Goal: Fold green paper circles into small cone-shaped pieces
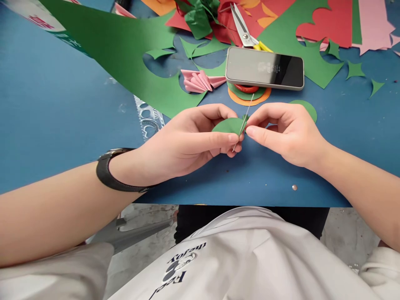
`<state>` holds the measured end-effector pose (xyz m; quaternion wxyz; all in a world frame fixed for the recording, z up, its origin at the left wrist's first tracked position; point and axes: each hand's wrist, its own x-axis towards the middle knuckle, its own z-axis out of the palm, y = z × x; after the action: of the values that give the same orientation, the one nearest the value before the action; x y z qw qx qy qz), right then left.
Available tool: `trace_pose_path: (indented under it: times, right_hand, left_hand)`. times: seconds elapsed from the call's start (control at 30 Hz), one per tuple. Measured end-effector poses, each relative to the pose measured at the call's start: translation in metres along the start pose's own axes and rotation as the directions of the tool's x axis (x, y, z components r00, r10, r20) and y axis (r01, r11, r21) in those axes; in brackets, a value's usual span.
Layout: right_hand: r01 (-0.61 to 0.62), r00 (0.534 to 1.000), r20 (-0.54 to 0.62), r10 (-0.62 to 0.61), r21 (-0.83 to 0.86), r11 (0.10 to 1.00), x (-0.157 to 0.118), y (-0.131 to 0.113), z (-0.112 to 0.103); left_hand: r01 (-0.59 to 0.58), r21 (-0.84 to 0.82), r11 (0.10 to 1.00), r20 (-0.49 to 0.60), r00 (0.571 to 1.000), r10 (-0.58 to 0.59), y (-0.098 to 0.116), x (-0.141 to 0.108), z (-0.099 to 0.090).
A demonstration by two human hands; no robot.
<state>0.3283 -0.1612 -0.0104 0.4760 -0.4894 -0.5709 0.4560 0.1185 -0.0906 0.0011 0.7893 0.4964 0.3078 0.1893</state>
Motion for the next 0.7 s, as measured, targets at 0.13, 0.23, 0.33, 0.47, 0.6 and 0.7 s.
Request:
trace_pose_path:
  times: [0.13, 0.23, 0.33, 0.47, 0.6, 0.7]
  right_hand:
    - [0.031, 1.000, -0.009, -0.030, 0.035, 0.999, -0.0014, 0.0016, 0.0024]
    - [0.036, 0.999, 0.011, -0.036, 0.043, 0.998, -0.0015, 0.0022, 0.0017]
    - [0.031, 0.999, 0.022, -0.032, 0.026, 0.999, -0.0014, 0.0014, 0.0010]
    - [0.031, 1.000, 0.002, -0.031, -0.004, 1.000, -0.0022, 0.0000, 0.0028]
    - [0.039, 0.999, -0.009, -0.039, 0.005, 0.999, -0.0040, -0.0020, 0.0055]
    - [0.016, 1.000, -0.013, -0.016, 0.016, 1.000, -0.0055, -0.0045, 0.0069]
  left_hand:
    - [0.022, -0.018, 1.000, 0.034, 0.999, -0.021, 0.0004, -0.0005, -0.0009]
    - [0.034, -0.011, 0.999, 0.039, 0.999, -0.033, 0.0007, -0.0005, -0.0005]
    - [0.039, 0.004, 0.999, 0.030, 0.999, -0.039, 0.0008, -0.0003, 0.0001]
    - [0.022, 0.008, 1.000, 0.035, 0.999, -0.022, 0.0005, -0.0002, -0.0001]
    - [0.007, 0.012, 1.000, 0.054, 0.999, -0.008, -0.0003, -0.0001, -0.0015]
    - [0.001, 0.010, 1.000, 0.071, 0.997, -0.002, -0.0007, 0.0003, -0.0018]
